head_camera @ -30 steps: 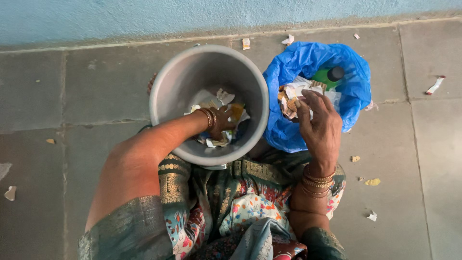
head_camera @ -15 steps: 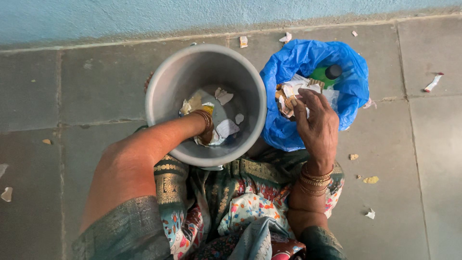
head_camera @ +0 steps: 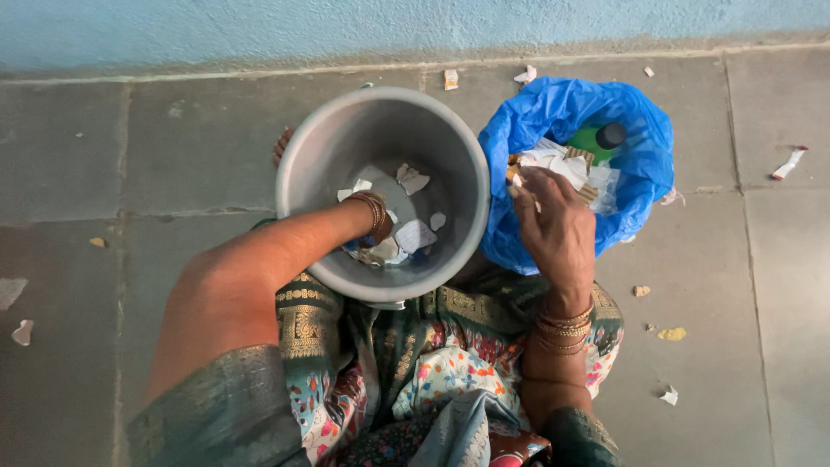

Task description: The person sits on a tiled floor and sorts small pieces of paper and packaging waste from a grey bucket into a blue plastic bag. The person handles items one at a time, unfolding and separating them before placing them into the bag.

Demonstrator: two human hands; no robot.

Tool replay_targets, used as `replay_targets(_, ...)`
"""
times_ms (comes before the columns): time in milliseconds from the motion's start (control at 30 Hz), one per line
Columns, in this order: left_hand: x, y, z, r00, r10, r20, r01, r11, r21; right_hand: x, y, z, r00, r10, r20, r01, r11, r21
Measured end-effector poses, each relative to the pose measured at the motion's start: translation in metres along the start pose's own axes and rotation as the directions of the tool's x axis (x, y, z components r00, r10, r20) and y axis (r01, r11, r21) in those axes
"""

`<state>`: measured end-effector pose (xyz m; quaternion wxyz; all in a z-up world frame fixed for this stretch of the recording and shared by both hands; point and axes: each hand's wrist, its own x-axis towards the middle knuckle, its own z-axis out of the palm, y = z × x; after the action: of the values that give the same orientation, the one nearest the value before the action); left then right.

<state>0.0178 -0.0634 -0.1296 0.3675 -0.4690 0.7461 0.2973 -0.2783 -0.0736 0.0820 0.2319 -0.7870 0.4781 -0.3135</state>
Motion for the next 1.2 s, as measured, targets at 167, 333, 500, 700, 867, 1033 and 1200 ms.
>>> replay_targets(167,0.021,-0.022,-0.001,0.993,0.004,-0.116,-0.024,0.984,-0.178,-0.007,-0.008,0.006,0.987,-0.151,0.045,0.148,0.987,0.060)
replay_targets(333,0.014,-0.047,-0.011,0.887,-0.040,-0.460,-0.256,0.787,-0.562,-0.012,-0.014,0.024,0.942,-0.335,0.022,0.333,0.940,0.067)
replay_targets(500,-0.021,-0.029,-0.013,0.804,-0.068,-0.591,-0.568,0.204,-0.797,-0.018,-0.019,0.043,0.927,-0.374,0.019,0.369,0.919,0.138)
replay_targets(700,-0.078,-0.002,-0.015,0.776,-0.143,-0.615,-0.630,-0.109,-0.769,-0.022,-0.021,0.047,0.919,-0.392,0.034,0.386,0.916,0.111)
replay_targets(867,-0.086,0.007,-0.020,0.699,-0.092,-0.709,-0.713,-0.010,-0.701,-0.022,-0.028,0.057,0.890,-0.442,0.114,0.435,0.897,0.081)
replay_targets(1033,-0.080,0.018,-0.014,0.688,-0.060,-0.724,-0.694,0.240,-0.679,-0.022,-0.029,0.066,0.909,-0.399,0.123,0.391,0.916,0.087)
replay_targets(1200,-0.095,0.020,-0.026,0.652,-0.209,-0.729,-0.735,0.061,-0.675,-0.023,-0.020,0.043,0.975,-0.216,0.049,0.180,0.902,0.392)
